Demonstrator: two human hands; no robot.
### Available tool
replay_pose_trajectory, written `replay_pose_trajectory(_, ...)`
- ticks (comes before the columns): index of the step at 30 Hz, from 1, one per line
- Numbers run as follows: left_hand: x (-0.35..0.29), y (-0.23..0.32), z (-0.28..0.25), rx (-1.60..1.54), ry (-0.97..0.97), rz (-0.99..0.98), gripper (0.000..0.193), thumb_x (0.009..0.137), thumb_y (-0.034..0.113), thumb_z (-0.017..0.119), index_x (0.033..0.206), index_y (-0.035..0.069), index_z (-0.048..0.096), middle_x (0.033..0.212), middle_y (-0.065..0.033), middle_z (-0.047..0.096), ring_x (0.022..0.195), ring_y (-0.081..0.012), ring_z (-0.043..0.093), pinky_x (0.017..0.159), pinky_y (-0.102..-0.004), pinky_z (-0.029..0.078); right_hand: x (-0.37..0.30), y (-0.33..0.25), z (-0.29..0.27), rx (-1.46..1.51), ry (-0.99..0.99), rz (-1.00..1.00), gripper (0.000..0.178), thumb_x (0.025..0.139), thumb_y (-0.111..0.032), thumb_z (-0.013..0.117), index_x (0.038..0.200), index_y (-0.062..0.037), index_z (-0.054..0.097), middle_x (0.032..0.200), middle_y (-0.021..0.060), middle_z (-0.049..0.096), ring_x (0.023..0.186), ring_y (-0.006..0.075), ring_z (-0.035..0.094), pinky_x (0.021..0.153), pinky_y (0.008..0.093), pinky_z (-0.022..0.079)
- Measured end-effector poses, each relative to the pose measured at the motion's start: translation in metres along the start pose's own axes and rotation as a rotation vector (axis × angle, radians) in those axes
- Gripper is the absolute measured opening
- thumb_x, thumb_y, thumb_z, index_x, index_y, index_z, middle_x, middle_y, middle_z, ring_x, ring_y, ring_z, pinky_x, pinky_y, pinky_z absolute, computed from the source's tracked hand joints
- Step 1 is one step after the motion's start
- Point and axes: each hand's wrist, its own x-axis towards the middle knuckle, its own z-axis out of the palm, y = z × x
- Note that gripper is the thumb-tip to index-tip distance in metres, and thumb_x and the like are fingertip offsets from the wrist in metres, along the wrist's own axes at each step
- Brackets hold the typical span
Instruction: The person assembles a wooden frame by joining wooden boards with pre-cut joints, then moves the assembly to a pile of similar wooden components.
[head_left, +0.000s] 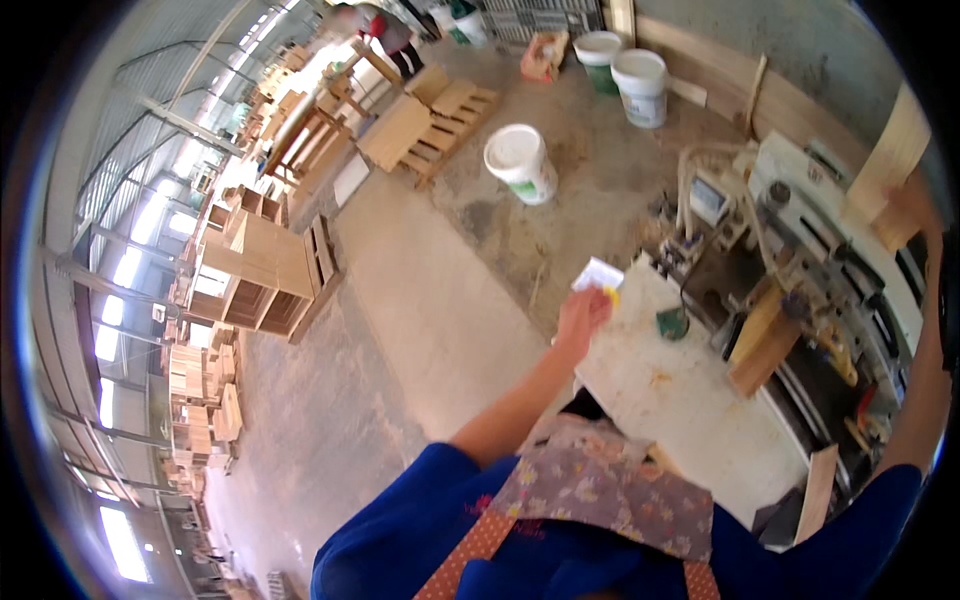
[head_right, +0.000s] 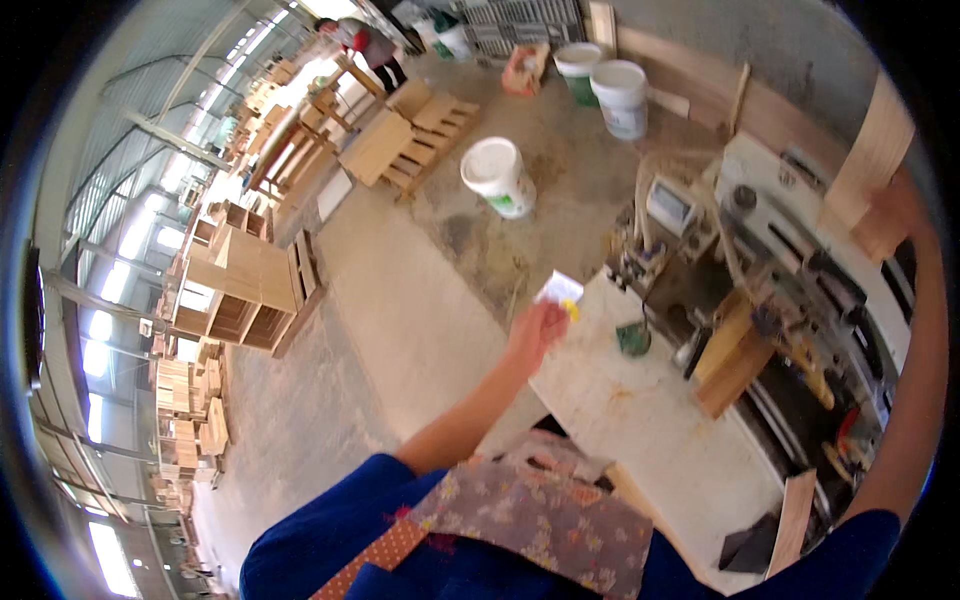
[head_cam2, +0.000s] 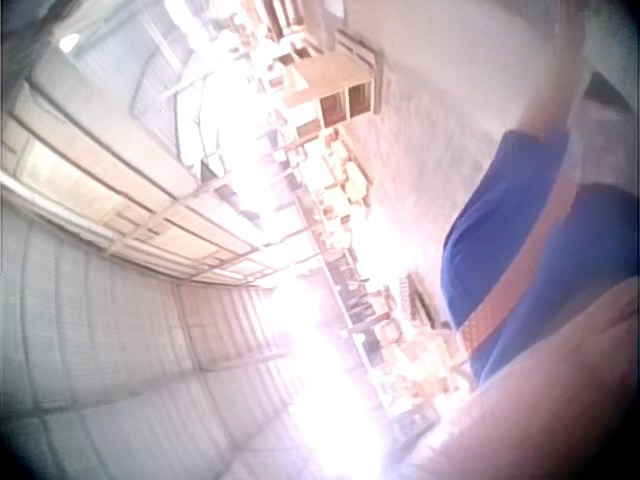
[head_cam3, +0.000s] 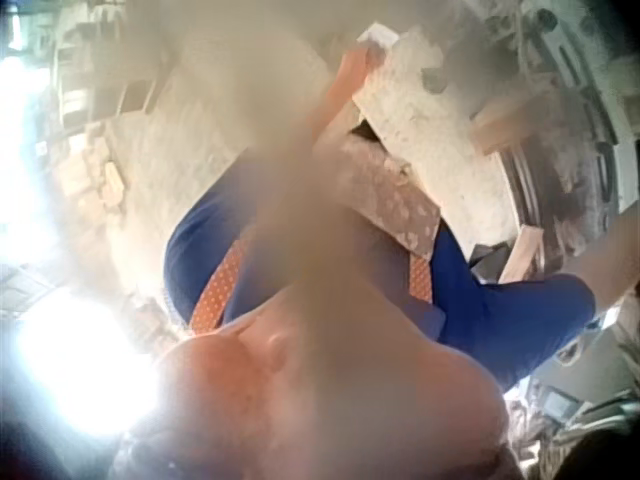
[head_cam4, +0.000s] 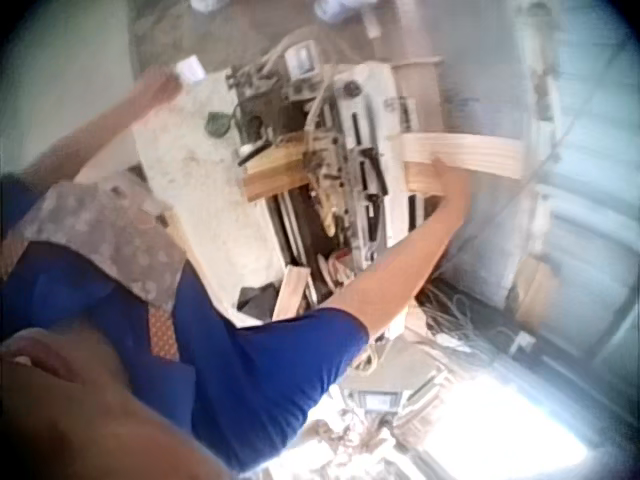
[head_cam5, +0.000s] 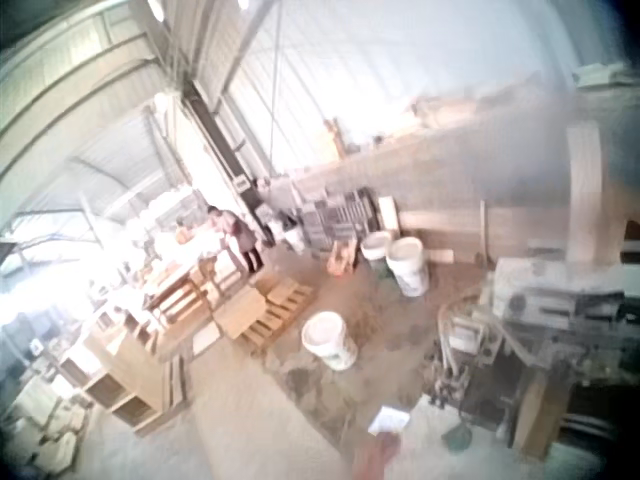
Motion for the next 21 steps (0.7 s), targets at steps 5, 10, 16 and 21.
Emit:
replay_pose_trajectory(5, 0.06, 0.016, 0.074, 0.056, 0.15, 0.1, 0.055, 0.088, 0.041, 0.051, 0.131, 0.009, 0.04, 0.134, -0.0101, 0.041, 0.126, -0.0198, 0.034, 0.105, -0.0365, 0.025, -0.004, -0.045, 0.009, -0.165, -0.056, 0.196, 0.062, 0.073, -0.016, 0.07, 0.126, 0.0006, 0.043, 0.118, 0.0147, 0.055, 0.104, 0.0228, 0.055, 0.091, 0.0347, 0.043)
replay_pose_trajectory(10, 0.098, -0.008, 0.111, -0.07, -0.079, 0.153, 0.08, 0.087, 0.051, 0.049, 0.144, 0.009, 0.013, 0.15, -0.0071, 0.017, 0.138, -0.0228, 0.011, 0.111, -0.0393, 0.007, -0.016, -0.063, 0.0, -0.308, -0.083, 0.283, 0.056, 0.07, -0.027, 0.074, 0.115, -0.0003, 0.054, 0.104, 0.0138, 0.063, 0.093, 0.023, 0.06, 0.084, 0.0359, 0.046)
replay_pose_trajectory(16, 0.08, 0.005, 0.144, 0.057, 0.077, -0.052, 0.088, 0.082, 0.064, 0.045, 0.146, 0.02, 0.005, 0.151, -0.0021, 0.011, 0.138, -0.0227, 0.01, 0.111, -0.0382, 0.007, -0.024, -0.158, 0.0, -0.517, -0.072, 0.415, 0.056, 0.062, -0.031, 0.078, 0.108, -0.0048, 0.06, 0.098, 0.0169, 0.064, 0.091, 0.0296, 0.061, 0.079, 0.0396, 0.047)
replay_pose_trajectory(21, 0.093, -0.008, 0.131, 0.148, 0.055, 0.028, 0.095, 0.075, 0.072, 0.045, 0.146, 0.02, 0.009, 0.152, -0.0008, 0.007, 0.138, -0.0223, 0.007, 0.11, -0.0407, 0.006, -0.027, -0.146, -0.001, -0.364, -0.05, 0.245, 0.059, 0.057, -0.028, 0.08, 0.108, -0.0057, 0.059, 0.099, 0.0156, 0.064, 0.092, 0.0291, 0.061, 0.079, 0.0382, 0.047)
